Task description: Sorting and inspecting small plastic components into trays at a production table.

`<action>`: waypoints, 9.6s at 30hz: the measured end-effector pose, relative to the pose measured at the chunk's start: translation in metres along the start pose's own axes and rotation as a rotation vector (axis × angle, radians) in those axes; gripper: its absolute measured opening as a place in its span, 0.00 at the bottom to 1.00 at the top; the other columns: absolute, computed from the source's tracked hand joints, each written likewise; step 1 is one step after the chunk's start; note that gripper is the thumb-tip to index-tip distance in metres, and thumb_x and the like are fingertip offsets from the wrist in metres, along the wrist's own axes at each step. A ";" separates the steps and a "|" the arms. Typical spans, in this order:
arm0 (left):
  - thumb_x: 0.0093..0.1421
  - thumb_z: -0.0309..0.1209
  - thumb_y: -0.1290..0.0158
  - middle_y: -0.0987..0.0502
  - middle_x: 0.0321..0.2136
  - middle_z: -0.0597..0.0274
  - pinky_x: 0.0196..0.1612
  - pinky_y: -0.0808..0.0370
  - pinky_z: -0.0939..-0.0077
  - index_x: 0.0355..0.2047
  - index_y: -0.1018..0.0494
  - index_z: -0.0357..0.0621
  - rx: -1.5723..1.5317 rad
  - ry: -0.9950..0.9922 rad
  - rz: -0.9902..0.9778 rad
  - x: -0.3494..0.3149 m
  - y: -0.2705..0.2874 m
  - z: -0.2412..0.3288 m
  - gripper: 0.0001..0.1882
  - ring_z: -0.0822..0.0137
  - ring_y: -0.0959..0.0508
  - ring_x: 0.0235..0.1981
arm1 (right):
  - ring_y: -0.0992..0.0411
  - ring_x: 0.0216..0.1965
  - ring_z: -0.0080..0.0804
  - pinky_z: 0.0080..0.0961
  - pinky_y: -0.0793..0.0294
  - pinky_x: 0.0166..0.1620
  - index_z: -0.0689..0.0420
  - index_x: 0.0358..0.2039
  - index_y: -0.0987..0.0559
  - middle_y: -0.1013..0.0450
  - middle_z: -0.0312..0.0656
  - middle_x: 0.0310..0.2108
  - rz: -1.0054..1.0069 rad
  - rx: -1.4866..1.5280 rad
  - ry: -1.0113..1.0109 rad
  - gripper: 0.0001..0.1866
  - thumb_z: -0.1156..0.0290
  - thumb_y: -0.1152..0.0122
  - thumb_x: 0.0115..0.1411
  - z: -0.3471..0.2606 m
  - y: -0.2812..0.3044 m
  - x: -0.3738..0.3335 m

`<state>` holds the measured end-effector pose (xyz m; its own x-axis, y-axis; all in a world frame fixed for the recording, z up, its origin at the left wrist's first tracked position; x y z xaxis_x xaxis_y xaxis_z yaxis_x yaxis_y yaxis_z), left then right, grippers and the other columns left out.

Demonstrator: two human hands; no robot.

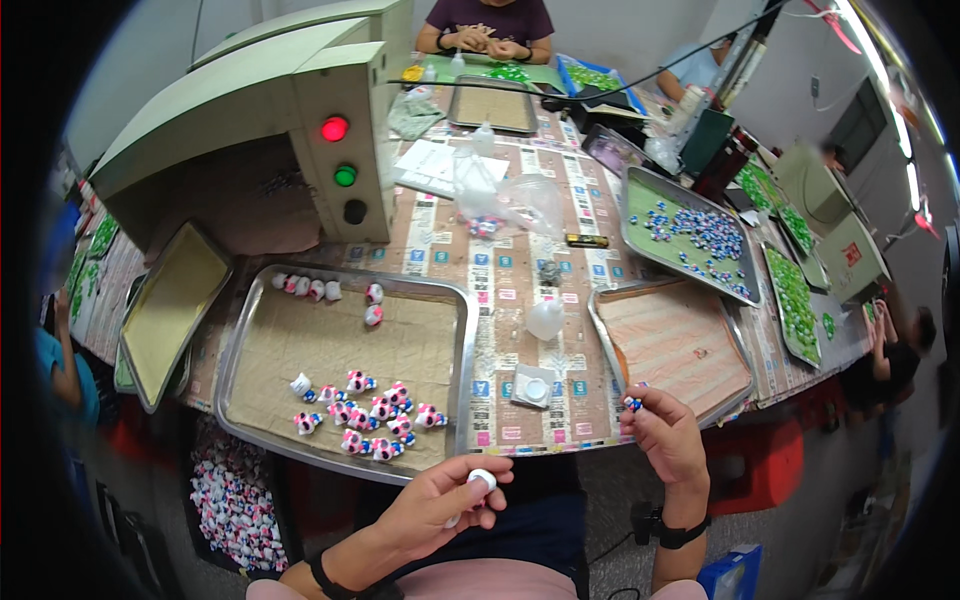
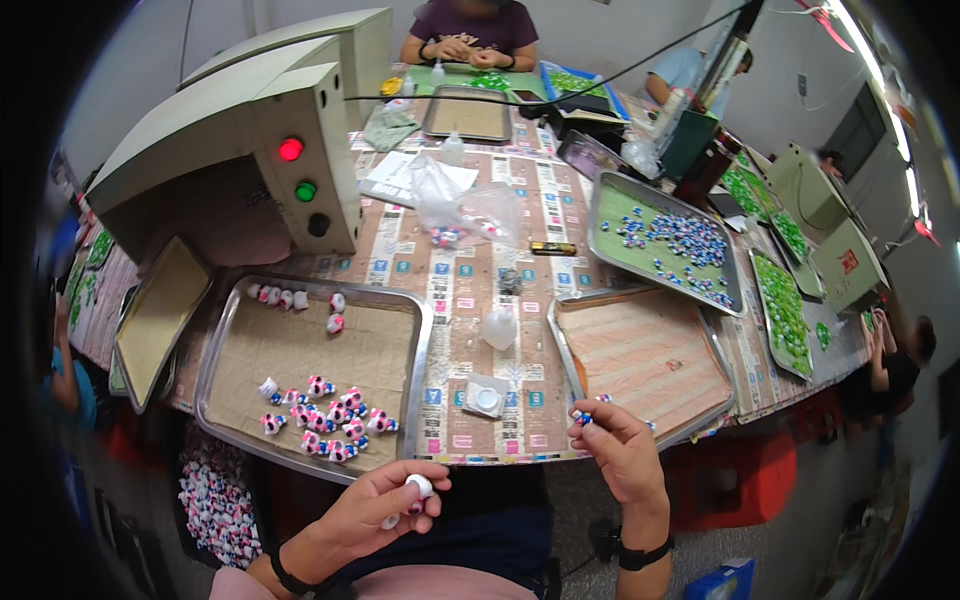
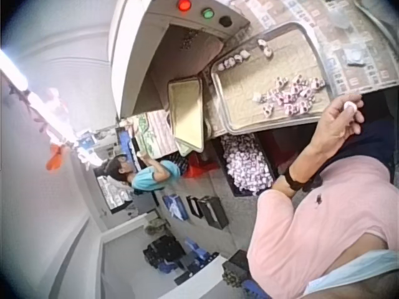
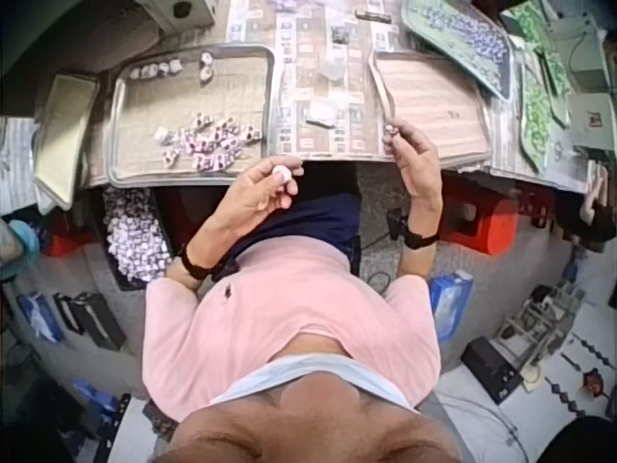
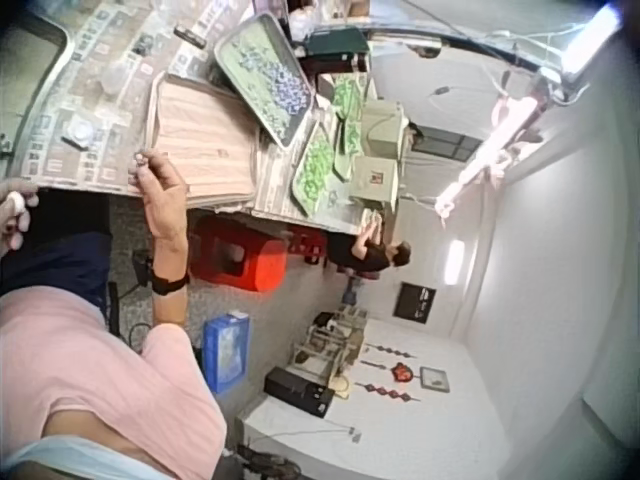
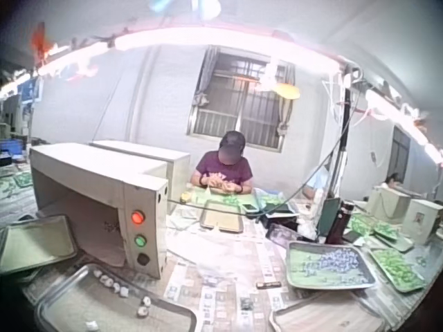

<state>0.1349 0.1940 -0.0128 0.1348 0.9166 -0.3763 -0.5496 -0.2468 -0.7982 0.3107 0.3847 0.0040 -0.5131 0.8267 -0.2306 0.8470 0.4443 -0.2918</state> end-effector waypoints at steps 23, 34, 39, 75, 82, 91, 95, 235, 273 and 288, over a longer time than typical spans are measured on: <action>0.66 0.29 0.52 0.26 0.41 0.59 0.39 0.21 0.83 0.58 0.36 0.38 -0.256 -0.092 -0.131 -0.005 0.017 -0.001 0.21 0.71 0.23 0.38 | 0.26 0.32 0.36 0.26 0.28 0.34 0.60 0.34 0.19 0.27 0.43 0.30 -0.166 -1.153 0.667 0.08 0.81 0.36 0.51 -0.021 -0.132 0.027; 0.65 0.28 0.51 0.27 0.43 0.57 0.36 0.23 0.80 0.56 0.35 0.39 -0.219 -0.087 -0.074 -0.002 0.019 -0.001 0.20 0.70 0.24 0.37 | 0.28 0.33 0.43 0.35 0.29 0.37 0.60 0.31 0.20 0.27 0.44 0.29 -0.156 -1.261 0.652 0.06 0.79 0.37 0.50 -0.015 -0.138 0.026; 0.65 0.26 0.51 0.26 0.41 0.59 0.38 0.23 0.82 0.56 0.35 0.39 -0.226 -0.083 -0.047 0.002 0.020 -0.004 0.19 0.72 0.24 0.38 | 0.27 0.32 0.43 0.32 0.28 0.35 0.60 0.31 0.20 0.26 0.44 0.29 -0.138 -1.157 0.657 0.07 0.81 0.36 0.49 -0.026 -0.139 0.011; 0.60 0.25 0.44 0.22 0.35 0.58 0.29 0.22 0.85 0.48 0.27 0.36 0.234 -0.157 0.158 -0.002 0.020 0.015 0.16 0.73 0.21 0.32 | 0.24 0.32 0.27 0.19 0.26 0.35 0.60 0.36 0.17 0.22 0.43 0.32 -0.389 -0.542 0.350 0.12 0.80 0.31 0.49 0.001 -0.152 -0.040; 0.56 0.21 0.44 0.22 0.32 0.59 0.27 0.25 0.83 0.42 0.23 0.38 1.055 -0.450 0.381 -0.025 0.027 0.092 0.12 0.74 0.23 0.26 | 0.25 0.34 0.32 0.23 0.26 0.37 0.62 0.38 0.19 0.22 0.44 0.35 0.044 -0.941 0.561 0.12 0.78 0.34 0.51 -0.048 -0.082 -0.028; 0.52 0.18 0.44 0.23 0.31 0.55 0.30 0.26 0.78 0.34 0.23 0.35 1.301 -0.609 0.450 -0.034 0.024 0.100 0.08 0.64 0.22 0.28 | 0.27 0.42 0.38 0.28 0.28 0.42 0.61 0.38 0.19 0.24 0.46 0.40 0.432 -1.105 0.451 0.13 0.79 0.38 0.50 -0.053 0.049 -0.003; 0.55 0.21 0.43 0.25 0.28 0.60 0.27 0.29 0.84 0.36 0.24 0.36 0.978 -0.443 0.417 -0.032 0.030 0.097 0.07 0.69 0.24 0.26 | 0.29 0.44 0.43 0.33 0.31 0.49 0.60 0.38 0.19 0.24 0.45 0.40 0.286 -1.262 0.539 0.14 0.79 0.38 0.48 -0.051 0.030 0.006; 0.67 0.28 0.54 0.27 0.46 0.59 0.46 0.23 0.80 0.58 0.37 0.38 -0.075 -0.106 -0.084 0.001 0.007 0.004 0.20 0.69 0.23 0.45 | 0.28 0.35 0.19 0.16 0.27 0.37 0.66 0.39 0.21 0.28 0.37 0.38 -0.124 -0.515 0.198 0.09 0.82 0.40 0.57 0.005 -0.077 0.017; 0.62 0.24 0.47 0.25 0.43 0.59 0.47 0.23 0.80 0.53 0.32 0.37 -0.015 -0.137 0.061 0.011 0.016 0.004 0.18 0.70 0.22 0.43 | 0.25 0.32 0.25 0.18 0.26 0.36 0.61 0.36 0.18 0.23 0.42 0.35 -0.275 -0.616 0.342 0.10 0.79 0.32 0.51 -0.007 -0.140 -0.036; 0.58 0.22 0.43 0.22 0.39 0.54 0.43 0.21 0.79 0.47 0.27 0.33 0.272 -0.291 0.120 0.005 0.018 0.020 0.15 0.67 0.20 0.38 | 0.25 0.29 0.27 0.19 0.28 0.33 0.61 0.33 0.17 0.22 0.42 0.28 -0.267 -0.651 0.347 0.08 0.80 0.31 0.50 0.001 -0.147 -0.040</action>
<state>0.1094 0.2004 -0.0195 -0.1608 0.9467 -0.2793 -0.7506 -0.3010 -0.5882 0.2066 0.2855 0.0552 -0.7291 0.6762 0.1057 0.6670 0.6674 0.3311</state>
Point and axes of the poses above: each hand's wrist, its own x-axis towards the middle knuckle, its own y-axis out of the back of the hand, z = x × y, the point moved 10 cm from there along x, towards the middle knuckle
